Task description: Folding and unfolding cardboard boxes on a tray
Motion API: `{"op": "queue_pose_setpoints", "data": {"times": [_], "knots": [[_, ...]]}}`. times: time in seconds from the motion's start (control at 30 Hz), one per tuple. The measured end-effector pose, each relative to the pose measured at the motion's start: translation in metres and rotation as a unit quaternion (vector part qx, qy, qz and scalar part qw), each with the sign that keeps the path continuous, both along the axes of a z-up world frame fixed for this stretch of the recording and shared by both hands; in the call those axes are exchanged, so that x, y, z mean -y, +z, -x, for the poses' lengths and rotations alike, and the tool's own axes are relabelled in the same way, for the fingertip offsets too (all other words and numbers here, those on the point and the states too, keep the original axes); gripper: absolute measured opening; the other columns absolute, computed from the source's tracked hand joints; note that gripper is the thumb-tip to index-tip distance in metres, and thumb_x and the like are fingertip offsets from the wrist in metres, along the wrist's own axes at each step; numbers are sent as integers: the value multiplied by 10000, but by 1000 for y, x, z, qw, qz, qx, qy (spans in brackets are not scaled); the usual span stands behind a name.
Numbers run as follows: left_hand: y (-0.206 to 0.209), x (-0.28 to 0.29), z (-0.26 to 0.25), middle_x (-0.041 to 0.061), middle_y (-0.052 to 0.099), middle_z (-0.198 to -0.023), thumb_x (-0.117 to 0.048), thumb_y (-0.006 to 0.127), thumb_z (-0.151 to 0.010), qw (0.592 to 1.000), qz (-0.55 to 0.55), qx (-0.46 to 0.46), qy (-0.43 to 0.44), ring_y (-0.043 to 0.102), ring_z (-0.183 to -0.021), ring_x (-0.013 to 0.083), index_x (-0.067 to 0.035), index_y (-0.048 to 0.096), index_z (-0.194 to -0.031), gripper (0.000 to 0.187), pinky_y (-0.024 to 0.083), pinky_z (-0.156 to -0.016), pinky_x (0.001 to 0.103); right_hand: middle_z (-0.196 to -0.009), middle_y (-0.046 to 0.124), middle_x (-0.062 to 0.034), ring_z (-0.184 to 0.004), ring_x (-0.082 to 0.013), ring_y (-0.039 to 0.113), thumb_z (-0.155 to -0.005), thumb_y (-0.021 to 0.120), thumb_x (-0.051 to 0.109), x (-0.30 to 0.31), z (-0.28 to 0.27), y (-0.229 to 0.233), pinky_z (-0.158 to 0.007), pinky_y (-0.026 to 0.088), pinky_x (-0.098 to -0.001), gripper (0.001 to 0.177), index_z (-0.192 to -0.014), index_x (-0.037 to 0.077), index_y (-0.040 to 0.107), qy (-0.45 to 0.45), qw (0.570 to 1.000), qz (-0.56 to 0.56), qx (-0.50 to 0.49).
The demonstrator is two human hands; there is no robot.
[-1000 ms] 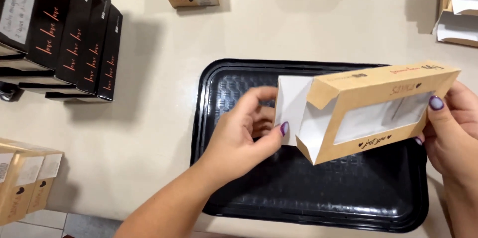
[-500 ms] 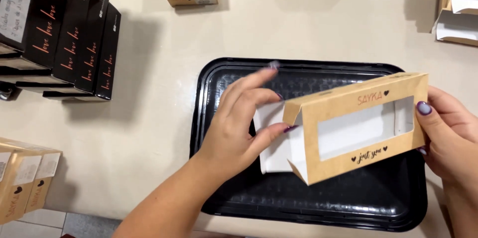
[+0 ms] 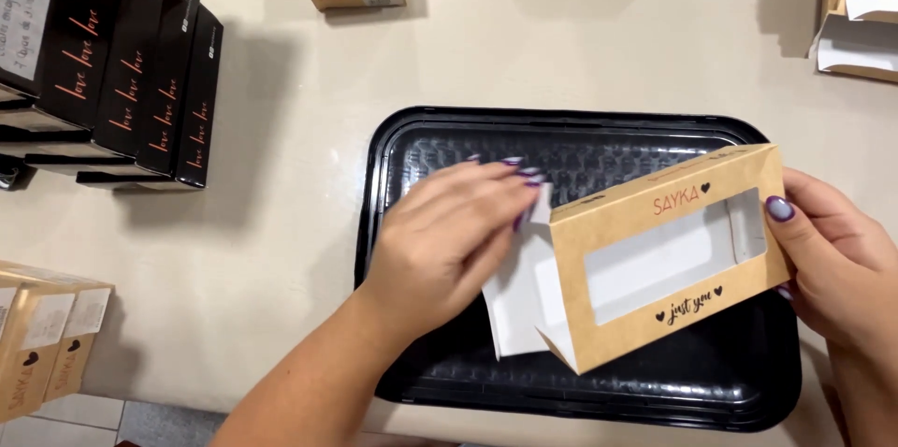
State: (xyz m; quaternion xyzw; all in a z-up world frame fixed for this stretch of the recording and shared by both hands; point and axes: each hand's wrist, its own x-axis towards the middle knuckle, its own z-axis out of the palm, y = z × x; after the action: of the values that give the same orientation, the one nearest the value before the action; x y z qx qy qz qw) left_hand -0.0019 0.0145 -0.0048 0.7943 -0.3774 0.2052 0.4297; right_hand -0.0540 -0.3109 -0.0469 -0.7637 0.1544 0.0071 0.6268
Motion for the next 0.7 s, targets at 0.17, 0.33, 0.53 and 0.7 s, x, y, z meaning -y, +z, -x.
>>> {"op": "queue_pose_setpoints", "data": {"times": [0.17,0.33,0.53,0.7], "knots": [[-6,1,-1,90,658,-1190,-103,589,-945,996,-52,-27,-64,610,-1189,290,-56,567,-1227,287,444,-1065,454,-710,497,-68,-426,-106,338,-1046,413,174,1,1,0,-311,243,-215,337,-1342,52,520,-15,999,25,24],[-6,5,1,-1,704,-949,-8,571,-924,998,-33,12,-50,662,-1011,253,-79,649,-992,126,455,-992,467,-857,568,-96,-460,-121,377,-1003,456,174,0,4,-1,-333,276,-220,399,-1374,37,505,-5,1000,20,18],[3,6,7,147,568,-1158,-198,682,-916,997,14,41,63,586,-1140,337,7,552,-1124,319,465,-1079,493,-818,571,-37,-353,-29,347,-1071,416,252,13,-4,-14,-278,293,-123,299,-1310,80,471,-7,996,-11,86],[7,8,6,60,576,-937,-78,702,-892,996,7,85,2,518,-921,268,-71,686,-929,41,401,-1001,514,-799,566,-23,-363,-30,345,-1061,438,298,12,-6,-11,-286,288,-129,300,-1288,108,481,-18,996,-20,89]]}}
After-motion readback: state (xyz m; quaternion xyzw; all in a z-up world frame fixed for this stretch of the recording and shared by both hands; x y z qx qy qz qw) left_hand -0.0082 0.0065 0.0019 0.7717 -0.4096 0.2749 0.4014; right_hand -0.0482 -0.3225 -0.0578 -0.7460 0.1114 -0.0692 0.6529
